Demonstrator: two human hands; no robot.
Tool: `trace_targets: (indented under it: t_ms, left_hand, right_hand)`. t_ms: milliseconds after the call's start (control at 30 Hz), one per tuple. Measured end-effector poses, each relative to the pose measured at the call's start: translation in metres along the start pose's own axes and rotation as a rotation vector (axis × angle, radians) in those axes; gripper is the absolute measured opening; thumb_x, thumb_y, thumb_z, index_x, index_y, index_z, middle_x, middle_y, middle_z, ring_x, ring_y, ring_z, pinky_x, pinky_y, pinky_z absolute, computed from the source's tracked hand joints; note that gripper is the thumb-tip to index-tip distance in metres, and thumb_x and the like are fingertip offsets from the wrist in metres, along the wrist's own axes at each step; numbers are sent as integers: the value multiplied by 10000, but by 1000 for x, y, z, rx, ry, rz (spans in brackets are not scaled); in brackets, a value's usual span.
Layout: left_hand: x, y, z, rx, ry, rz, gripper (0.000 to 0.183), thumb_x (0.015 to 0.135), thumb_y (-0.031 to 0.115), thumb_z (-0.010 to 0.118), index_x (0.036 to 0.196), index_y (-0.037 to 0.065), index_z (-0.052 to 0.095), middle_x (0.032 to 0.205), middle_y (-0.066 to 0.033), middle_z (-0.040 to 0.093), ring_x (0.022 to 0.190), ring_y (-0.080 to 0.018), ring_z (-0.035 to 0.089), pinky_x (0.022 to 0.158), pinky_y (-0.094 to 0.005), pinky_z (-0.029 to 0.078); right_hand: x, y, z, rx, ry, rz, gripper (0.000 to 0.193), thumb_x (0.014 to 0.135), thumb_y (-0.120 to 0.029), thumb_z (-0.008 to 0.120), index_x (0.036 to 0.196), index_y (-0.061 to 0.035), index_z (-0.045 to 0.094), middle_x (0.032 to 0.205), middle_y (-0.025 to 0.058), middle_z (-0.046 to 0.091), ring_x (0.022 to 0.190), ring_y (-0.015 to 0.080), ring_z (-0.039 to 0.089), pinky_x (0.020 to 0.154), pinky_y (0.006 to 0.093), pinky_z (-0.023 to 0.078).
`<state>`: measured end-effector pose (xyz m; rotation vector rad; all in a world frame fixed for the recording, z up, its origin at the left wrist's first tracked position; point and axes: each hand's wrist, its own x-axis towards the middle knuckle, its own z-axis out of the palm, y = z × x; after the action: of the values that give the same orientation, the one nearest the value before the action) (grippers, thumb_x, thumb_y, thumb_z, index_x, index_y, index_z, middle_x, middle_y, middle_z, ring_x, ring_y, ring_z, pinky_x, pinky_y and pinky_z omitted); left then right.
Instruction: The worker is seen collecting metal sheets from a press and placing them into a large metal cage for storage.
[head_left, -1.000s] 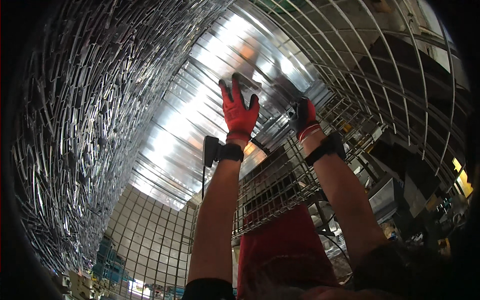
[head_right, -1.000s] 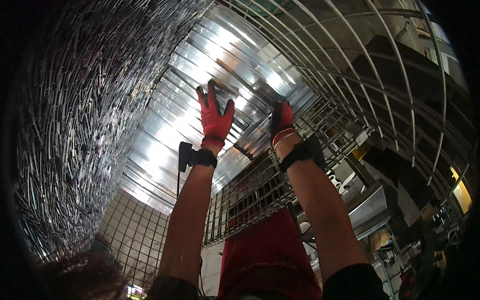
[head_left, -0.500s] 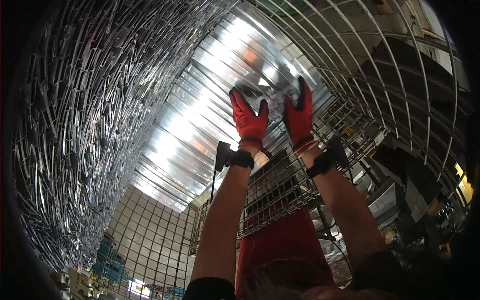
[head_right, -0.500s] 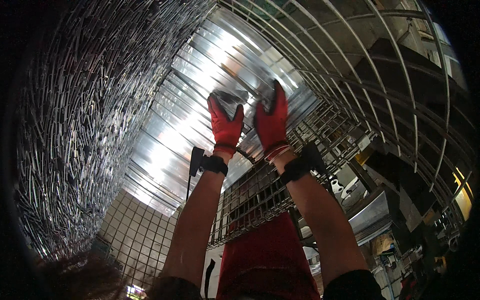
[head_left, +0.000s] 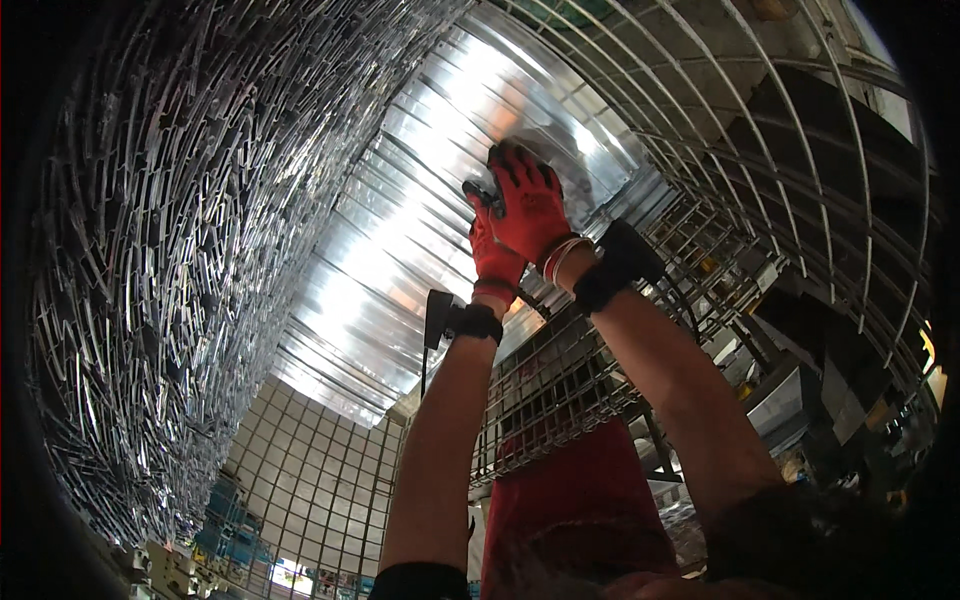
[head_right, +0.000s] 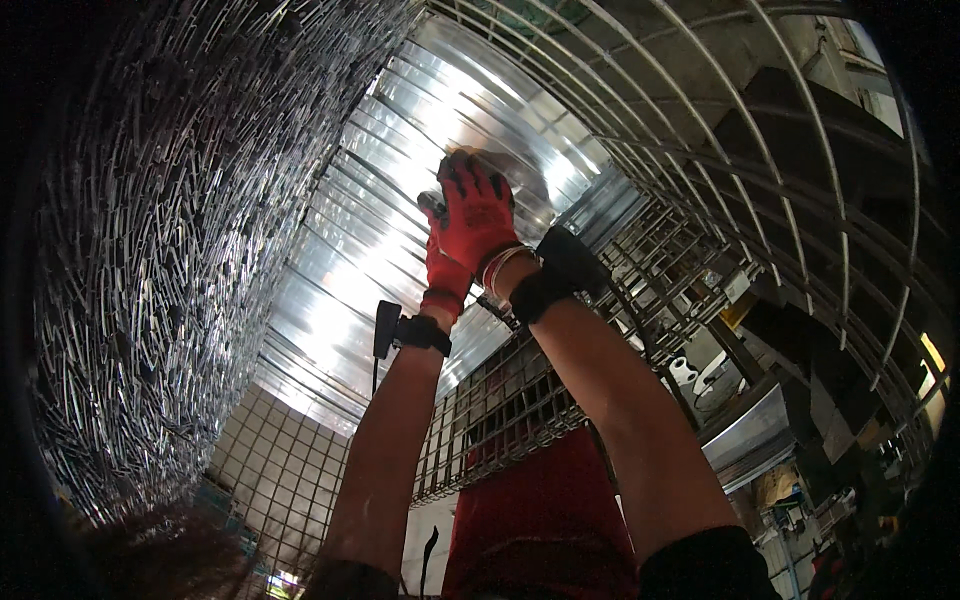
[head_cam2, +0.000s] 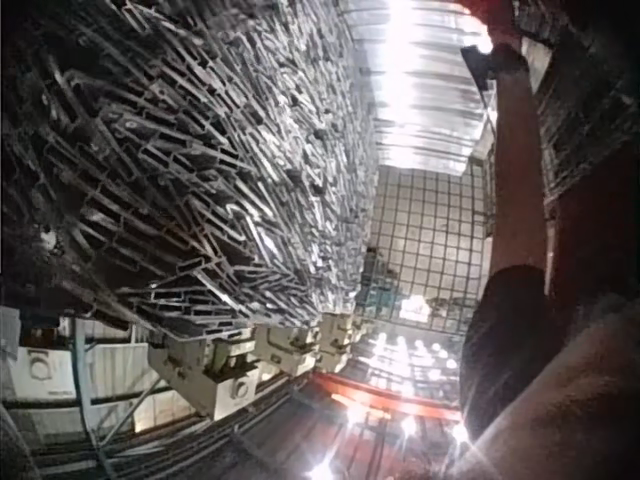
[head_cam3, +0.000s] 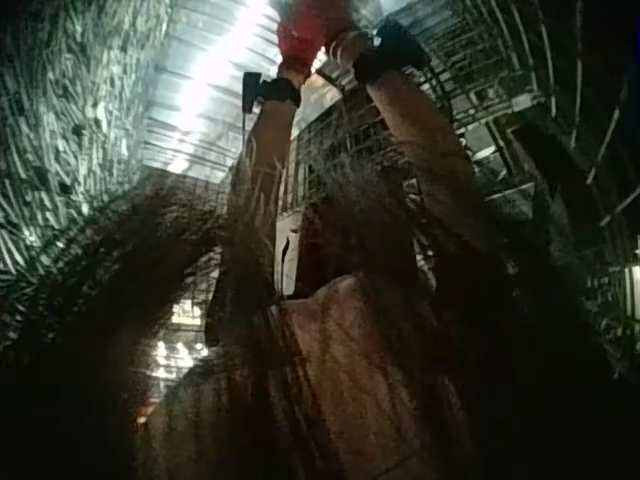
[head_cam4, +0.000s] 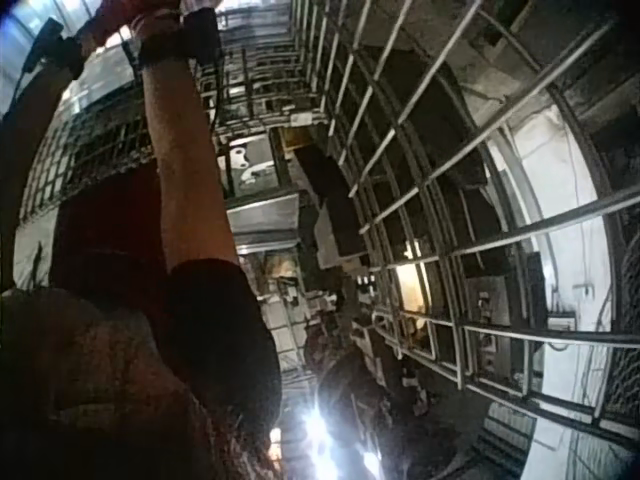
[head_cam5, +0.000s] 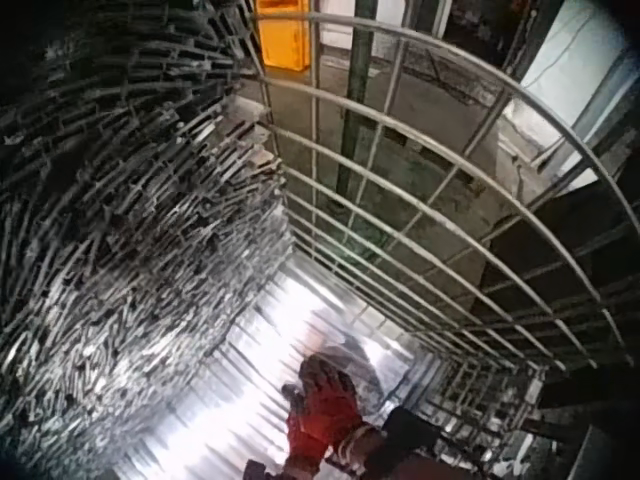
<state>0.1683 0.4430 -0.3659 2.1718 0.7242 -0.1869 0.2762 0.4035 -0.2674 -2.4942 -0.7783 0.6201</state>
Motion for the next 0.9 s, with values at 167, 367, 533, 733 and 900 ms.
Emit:
trace_targets:
  t_ms: [167, 367, 533, 733, 900]
  left_hand:
    - [9, 84, -26, -199, -131, -183, 939, 719, 356, 622, 1351, 26, 10, 1254, -214, 407, 1123, -337, 429, 909, -373, 362]
    - [2, 111, -40, -754, -114, -615, 865, 722, 405, 620, 1358, 78, 133, 1179, -179, 497, 1039, -292, 514, 885, -345, 379]
    - [6, 78, -22, -687, -82, -500, 827, 712, 441, 619, 1329, 43, 238, 1236, -188, 433, 1146, -292, 418, 922, -341, 341]
    - [0, 74, -15, -603, -34, -519, 806, 723, 418, 620, 1327, 43, 240, 1225, -184, 443, 1133, -299, 429, 916, -340, 346]
    - [3, 74, -12, -792, -70, -456, 765, 745, 378, 620, 1328, 58, 242, 1195, -153, 466, 1051, -249, 478, 840, -324, 392]
  right_hand:
    - [-4, 61, -15, 103, -27, 57, 615, 744, -274, 553, 1274, -60, 329, 1324, 158, 311, 1236, 309, 279, 999, 470, 215]
    - [-52, 124, -6, 1016, 636, 546, 502, 780, -43, 525, 1248, 1, 351, 1124, 114, 501, 1042, 230, 486, 872, 303, 392]
    - [-74, 148, 34, 1422, 89, 841, 195, 822, -99, 485, 973, -11, 573, 683, -7, 551, 591, 165, 516, 606, 268, 441]
    - [-82, 154, 32, 584, 128, 512, 255, 843, -211, 393, 755, -42, 562, 591, 13, 511, 540, 179, 490, 506, 313, 403]
    - [-59, 174, 13, 825, 118, 489, 122, 790, -204, 478, 823, -111, 548, 702, -19, 487, 618, 113, 431, 564, 256, 357]
